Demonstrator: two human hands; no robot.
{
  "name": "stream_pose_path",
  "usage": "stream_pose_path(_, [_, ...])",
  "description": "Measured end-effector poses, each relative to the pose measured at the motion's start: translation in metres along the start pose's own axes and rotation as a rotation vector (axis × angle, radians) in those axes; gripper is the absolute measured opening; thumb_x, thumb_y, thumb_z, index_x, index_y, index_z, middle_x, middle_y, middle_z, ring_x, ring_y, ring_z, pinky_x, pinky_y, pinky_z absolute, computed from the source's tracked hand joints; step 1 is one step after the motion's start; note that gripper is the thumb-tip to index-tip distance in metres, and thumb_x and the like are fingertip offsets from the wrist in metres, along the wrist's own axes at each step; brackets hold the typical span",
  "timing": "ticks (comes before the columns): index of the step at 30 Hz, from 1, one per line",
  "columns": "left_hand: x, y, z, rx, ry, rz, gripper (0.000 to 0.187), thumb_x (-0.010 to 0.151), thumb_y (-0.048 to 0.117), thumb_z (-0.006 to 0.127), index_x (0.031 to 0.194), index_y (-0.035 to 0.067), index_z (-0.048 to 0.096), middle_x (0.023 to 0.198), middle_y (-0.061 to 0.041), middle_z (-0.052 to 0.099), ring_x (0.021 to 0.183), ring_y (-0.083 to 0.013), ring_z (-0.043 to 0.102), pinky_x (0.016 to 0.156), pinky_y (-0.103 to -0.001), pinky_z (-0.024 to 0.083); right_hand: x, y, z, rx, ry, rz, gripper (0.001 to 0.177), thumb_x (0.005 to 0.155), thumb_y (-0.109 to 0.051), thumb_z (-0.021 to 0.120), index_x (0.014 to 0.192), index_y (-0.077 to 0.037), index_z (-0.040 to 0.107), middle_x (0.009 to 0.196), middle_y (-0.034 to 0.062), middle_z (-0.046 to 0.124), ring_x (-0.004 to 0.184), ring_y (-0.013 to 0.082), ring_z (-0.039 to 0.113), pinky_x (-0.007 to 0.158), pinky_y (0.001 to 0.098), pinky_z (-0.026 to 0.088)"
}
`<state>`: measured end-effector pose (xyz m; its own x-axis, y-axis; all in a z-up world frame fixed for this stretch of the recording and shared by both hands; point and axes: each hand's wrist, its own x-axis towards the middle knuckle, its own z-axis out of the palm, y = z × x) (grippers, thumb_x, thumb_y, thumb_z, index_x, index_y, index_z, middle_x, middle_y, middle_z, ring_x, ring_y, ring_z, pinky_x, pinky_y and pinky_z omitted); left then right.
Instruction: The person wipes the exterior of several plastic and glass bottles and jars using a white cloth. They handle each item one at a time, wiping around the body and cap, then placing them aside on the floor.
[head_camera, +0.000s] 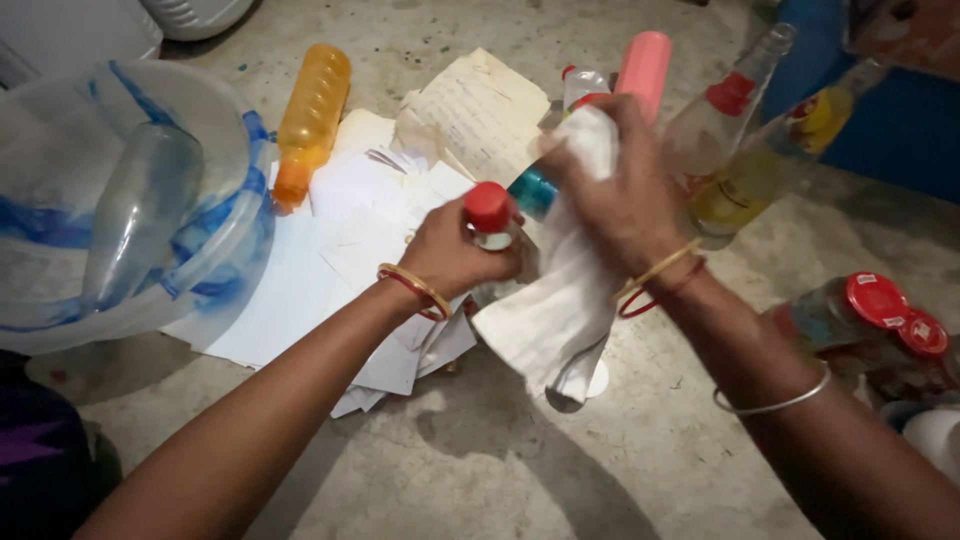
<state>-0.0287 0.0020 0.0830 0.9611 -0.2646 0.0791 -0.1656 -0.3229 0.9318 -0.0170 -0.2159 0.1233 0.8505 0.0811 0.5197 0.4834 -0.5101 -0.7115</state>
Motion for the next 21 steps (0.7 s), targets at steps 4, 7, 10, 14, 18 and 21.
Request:
stream_pose_path(4, [0.003, -0.012, -0.01, -0.348, 0.109, -0.025, 0.027, 0.077, 0.022, 0.081, 0.097, 0.006, 0.071, 0.092, 0.0, 0.074, 0.086, -0.0096, 0.069, 0.084, -0.029, 0.056, 0.008, 0.065, -0.017, -0.474, 0.209, -0.213, 0.02, 0.114, -0.017, 0.056, 0.103, 0.0, 0.058, 0.106, 0.0159, 0.06, 0.097, 0.0296, 0.059, 0.087, 0.0391, 0.048])
stream_pose_path(7, [0.003, -0.02, -0.01, -0.481, 0.23, -0.187, 0.028, 0.079, 0.022, 0.084, 0.093, 0.002, 0.071, 0.083, -0.003, 0.069, 0.076, -0.0117, 0.063, 0.077, -0.028, 0.053, 0.01, 0.082, 0.003, -0.19, 0.156, -0.015, 0.027, 0.116, -0.021, 0.045, 0.105, 0.0, 0.058, 0.099, 0.0106, 0.056, 0.091, 0.0224, 0.055, 0.088, 0.0342, 0.048])
stream_pose_path(10, [0.012, -0.023, 0.003, -0.552, 0.354, -0.143, 0.025, 0.078, 0.019, 0.083, 0.093, 0.004, 0.07, 0.084, -0.001, 0.068, 0.074, -0.0113, 0.061, 0.072, -0.028, 0.052, 0.001, 0.059, 0.06, 0.385, 0.247, 0.582, 0.023, 0.105, -0.022, 0.057, 0.12, -0.005, 0.06, 0.102, 0.015, 0.059, 0.083, 0.0306, 0.053, 0.069, 0.0447, 0.043])
stream_pose_path(14, [0.032, -0.027, 0.015, -0.645, 0.529, -0.12, 0.02, 0.074, 0.012, 0.076, 0.093, 0.008, 0.07, 0.083, 0.001, 0.069, 0.074, -0.0102, 0.064, 0.07, -0.027, 0.054, -0.045, 0.012, 0.119, 0.134, 0.202, 0.006, 0.032, 0.108, -0.021, 0.058, 0.135, -0.004, 0.058, 0.129, 0.0182, 0.063, 0.121, 0.0314, 0.063, 0.106, 0.0404, 0.05])
stream_pose_path(18, [0.028, -0.031, 0.004, -0.883, 0.526, -0.136, 0.015, 0.073, 0.006, 0.074, 0.086, 0.005, 0.067, 0.079, -0.001, 0.065, 0.072, -0.0138, 0.059, 0.067, -0.03, 0.049, -0.064, -0.003, 0.122, -0.004, 0.143, -0.215, 0.042, 0.111, -0.027, 0.058, 0.146, -0.003, 0.054, 0.137, 0.0223, 0.061, 0.129, 0.0384, 0.06, 0.111, 0.0425, 0.048])
stream_pose_path(21, [0.02, -0.032, -0.005, -0.868, 0.541, -0.239, 0.012, 0.074, 0.014, 0.074, 0.079, 0.005, 0.068, 0.076, -0.002, 0.064, 0.071, -0.0133, 0.058, 0.067, -0.029, 0.047, -0.066, 0.003, 0.117, 0.003, 0.075, -0.211, 0.038, 0.11, -0.028, 0.057, 0.139, -0.003, 0.059, 0.133, 0.0218, 0.062, 0.126, 0.0385, 0.061, 0.11, 0.0433, 0.048])
